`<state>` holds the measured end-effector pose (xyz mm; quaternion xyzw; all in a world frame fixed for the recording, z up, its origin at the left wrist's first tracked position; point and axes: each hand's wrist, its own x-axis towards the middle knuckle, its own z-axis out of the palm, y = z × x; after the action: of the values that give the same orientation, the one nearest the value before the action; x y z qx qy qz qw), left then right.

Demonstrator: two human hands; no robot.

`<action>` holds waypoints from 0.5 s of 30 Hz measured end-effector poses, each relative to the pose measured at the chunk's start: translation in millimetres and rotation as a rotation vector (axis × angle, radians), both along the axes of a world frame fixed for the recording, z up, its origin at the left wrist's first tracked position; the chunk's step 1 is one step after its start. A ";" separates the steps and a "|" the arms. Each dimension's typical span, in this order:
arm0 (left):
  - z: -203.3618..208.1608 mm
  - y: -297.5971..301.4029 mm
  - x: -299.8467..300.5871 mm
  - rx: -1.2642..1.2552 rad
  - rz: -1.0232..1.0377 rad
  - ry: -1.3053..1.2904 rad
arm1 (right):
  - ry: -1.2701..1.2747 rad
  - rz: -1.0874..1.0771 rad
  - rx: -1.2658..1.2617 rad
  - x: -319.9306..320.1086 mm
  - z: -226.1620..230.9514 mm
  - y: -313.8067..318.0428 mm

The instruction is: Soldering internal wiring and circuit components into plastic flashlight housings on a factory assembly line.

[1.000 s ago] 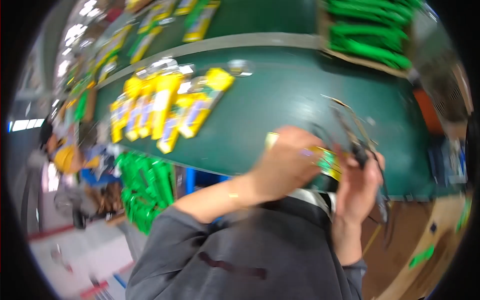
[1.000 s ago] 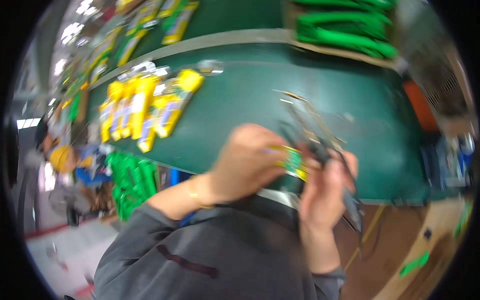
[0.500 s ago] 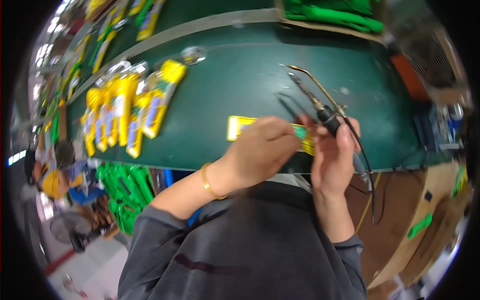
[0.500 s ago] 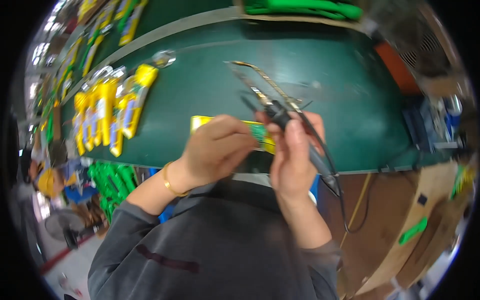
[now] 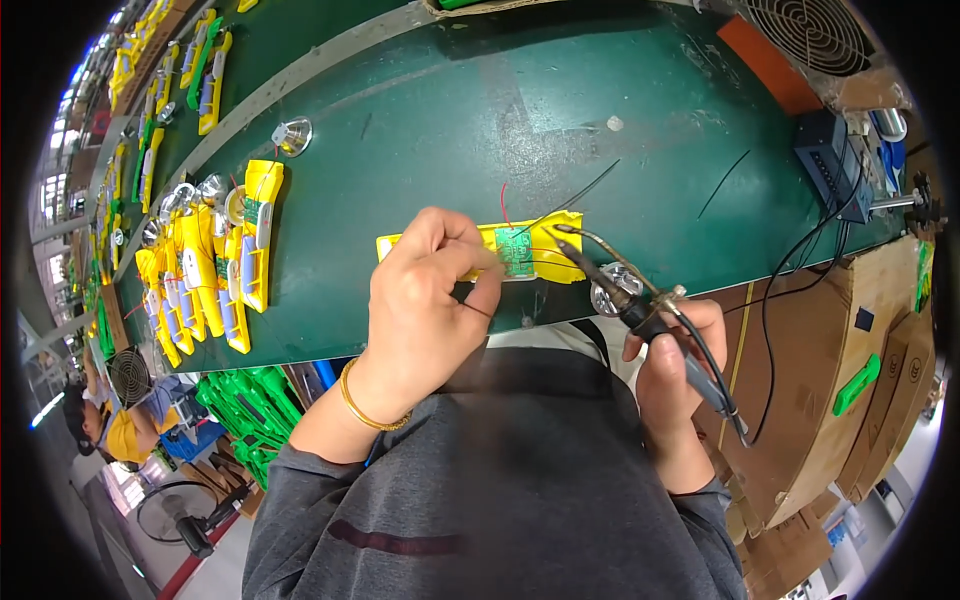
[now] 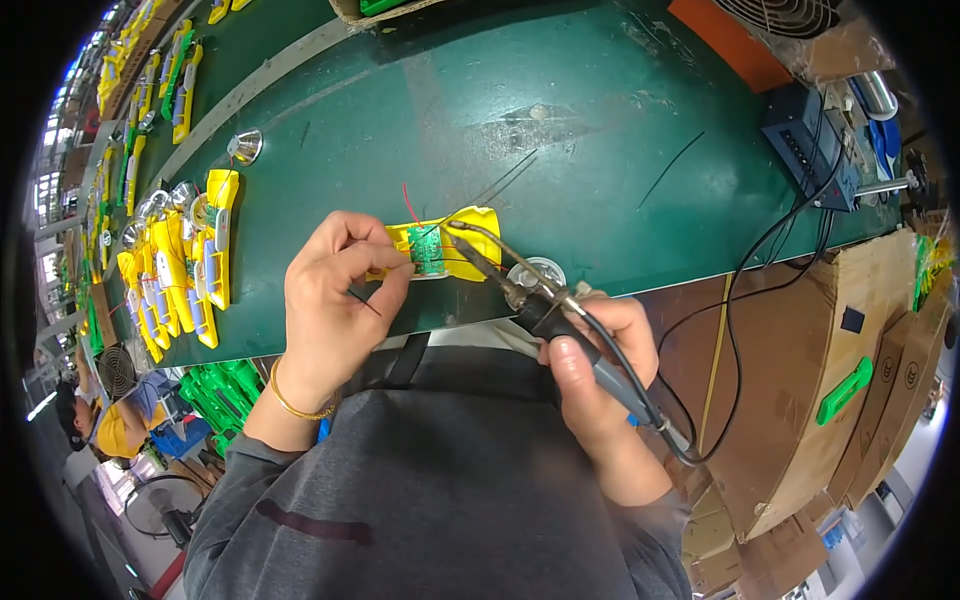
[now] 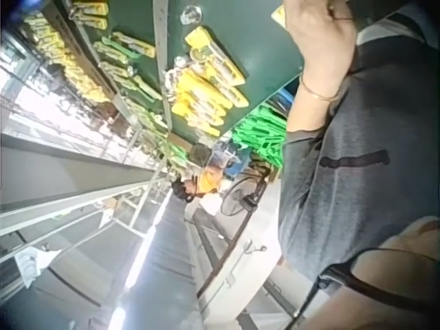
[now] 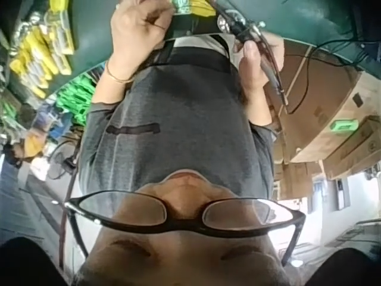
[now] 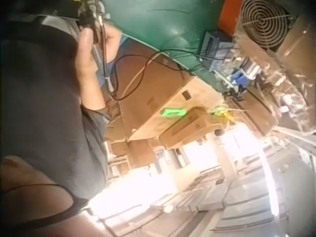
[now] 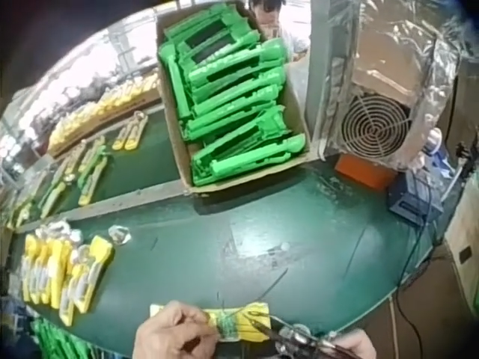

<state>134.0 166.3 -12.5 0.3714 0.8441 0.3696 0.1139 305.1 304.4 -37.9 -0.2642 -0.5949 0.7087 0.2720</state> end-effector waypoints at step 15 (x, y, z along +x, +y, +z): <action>1.3 7.7 4.9 -0.099 0.051 0.080 | -0.080 0.159 0.244 -0.1 -2.8 -2.7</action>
<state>139.0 174.0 -11.1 0.3581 0.8744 0.3152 0.0889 305.0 301.7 -40.7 -0.2093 -0.7060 0.6395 0.2209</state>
